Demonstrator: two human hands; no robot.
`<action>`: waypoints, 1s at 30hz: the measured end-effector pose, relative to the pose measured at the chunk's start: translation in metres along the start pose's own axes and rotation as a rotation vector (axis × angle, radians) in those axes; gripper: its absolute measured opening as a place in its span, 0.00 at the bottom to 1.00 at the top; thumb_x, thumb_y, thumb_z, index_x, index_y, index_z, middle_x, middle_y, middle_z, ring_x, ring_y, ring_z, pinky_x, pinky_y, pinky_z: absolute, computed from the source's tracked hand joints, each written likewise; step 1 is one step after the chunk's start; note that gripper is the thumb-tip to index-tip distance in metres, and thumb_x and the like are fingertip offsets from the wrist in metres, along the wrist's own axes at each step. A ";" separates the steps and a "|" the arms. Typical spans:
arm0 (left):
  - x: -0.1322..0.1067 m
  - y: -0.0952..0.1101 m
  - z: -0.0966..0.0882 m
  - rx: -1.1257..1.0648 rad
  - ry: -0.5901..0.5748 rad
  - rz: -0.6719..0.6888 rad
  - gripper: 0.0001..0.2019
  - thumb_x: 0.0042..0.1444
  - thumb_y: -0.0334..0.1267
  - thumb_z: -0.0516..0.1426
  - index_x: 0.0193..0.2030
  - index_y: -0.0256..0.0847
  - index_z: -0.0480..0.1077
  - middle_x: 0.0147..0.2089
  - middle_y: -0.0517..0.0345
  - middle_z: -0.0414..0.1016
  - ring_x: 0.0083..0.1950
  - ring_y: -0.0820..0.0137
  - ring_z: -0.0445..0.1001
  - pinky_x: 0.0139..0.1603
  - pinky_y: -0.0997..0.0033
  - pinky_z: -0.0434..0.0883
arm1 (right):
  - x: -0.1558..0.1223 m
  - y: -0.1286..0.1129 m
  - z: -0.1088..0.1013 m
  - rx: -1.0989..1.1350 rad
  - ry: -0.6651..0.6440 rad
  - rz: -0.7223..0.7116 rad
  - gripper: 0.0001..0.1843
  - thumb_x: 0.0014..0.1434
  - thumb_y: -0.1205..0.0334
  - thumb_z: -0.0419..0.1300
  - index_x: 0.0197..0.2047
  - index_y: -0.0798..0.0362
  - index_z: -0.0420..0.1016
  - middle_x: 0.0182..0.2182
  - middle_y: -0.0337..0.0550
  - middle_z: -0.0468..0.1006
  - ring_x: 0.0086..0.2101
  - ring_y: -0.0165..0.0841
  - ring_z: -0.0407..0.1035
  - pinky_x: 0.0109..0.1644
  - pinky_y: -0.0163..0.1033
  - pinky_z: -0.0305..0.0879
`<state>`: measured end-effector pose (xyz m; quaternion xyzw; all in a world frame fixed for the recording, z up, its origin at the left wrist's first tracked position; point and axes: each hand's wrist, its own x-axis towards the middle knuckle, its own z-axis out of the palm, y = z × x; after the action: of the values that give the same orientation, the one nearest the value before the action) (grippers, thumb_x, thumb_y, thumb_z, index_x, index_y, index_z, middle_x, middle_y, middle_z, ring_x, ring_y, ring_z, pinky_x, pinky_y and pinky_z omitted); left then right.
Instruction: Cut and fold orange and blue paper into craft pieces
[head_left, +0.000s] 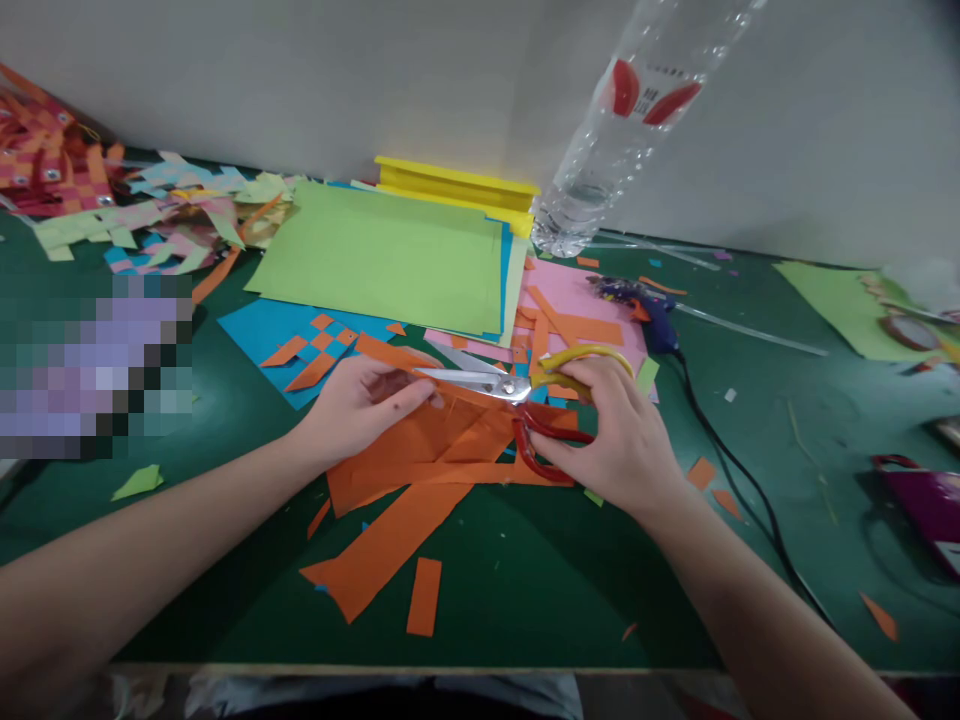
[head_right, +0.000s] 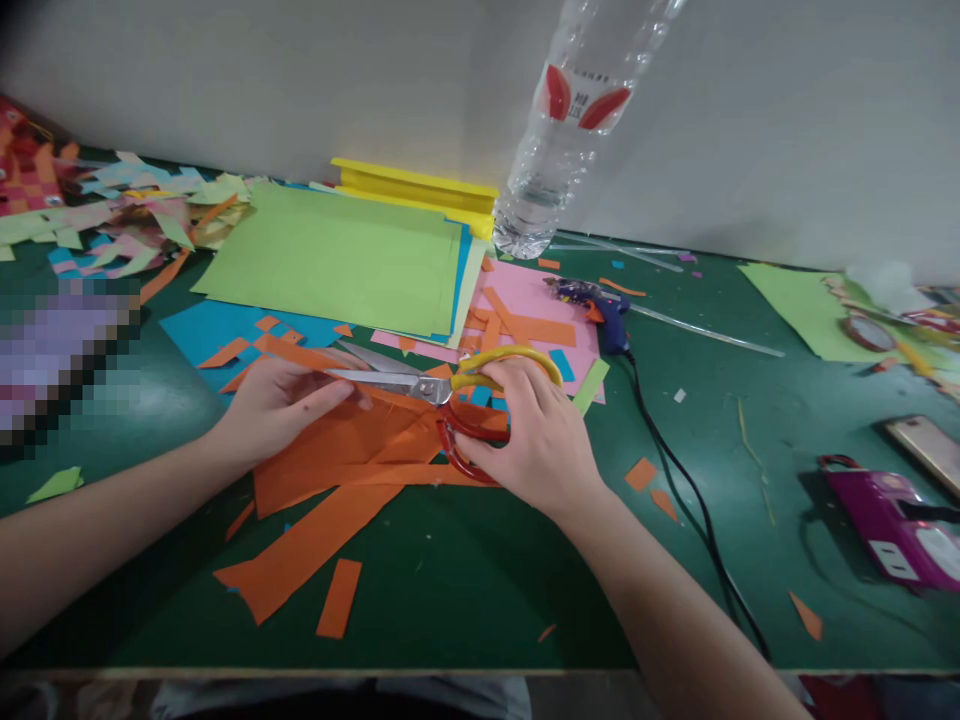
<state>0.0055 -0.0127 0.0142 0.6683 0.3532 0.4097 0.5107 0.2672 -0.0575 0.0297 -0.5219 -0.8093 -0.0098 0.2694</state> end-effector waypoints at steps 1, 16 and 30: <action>0.000 0.000 0.000 0.001 -0.002 -0.005 0.06 0.56 0.38 0.58 0.37 0.41 0.74 0.33 0.56 0.81 0.36 0.66 0.80 0.39 0.66 0.78 | 0.000 0.000 0.000 0.000 -0.002 0.004 0.25 0.50 0.57 0.64 0.50 0.53 0.64 0.45 0.53 0.74 0.47 0.46 0.70 0.42 0.50 0.73; -0.001 -0.003 0.000 0.057 0.013 0.019 0.06 0.55 0.37 0.58 0.39 0.43 0.76 0.34 0.59 0.82 0.34 0.67 0.81 0.41 0.68 0.79 | -0.001 -0.003 0.002 -0.064 0.006 -0.036 0.25 0.49 0.56 0.64 0.49 0.53 0.64 0.44 0.53 0.76 0.45 0.45 0.72 0.43 0.48 0.72; -0.002 -0.003 -0.002 0.076 0.083 -0.086 0.07 0.52 0.37 0.59 0.37 0.43 0.77 0.34 0.58 0.81 0.36 0.65 0.81 0.42 0.62 0.79 | -0.002 -0.002 0.001 -0.073 0.017 -0.081 0.25 0.50 0.56 0.64 0.49 0.53 0.64 0.43 0.52 0.76 0.44 0.45 0.72 0.43 0.48 0.72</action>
<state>0.0022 -0.0130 0.0113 0.6539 0.4176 0.4010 0.4871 0.2658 -0.0595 0.0282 -0.4980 -0.8266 -0.0548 0.2563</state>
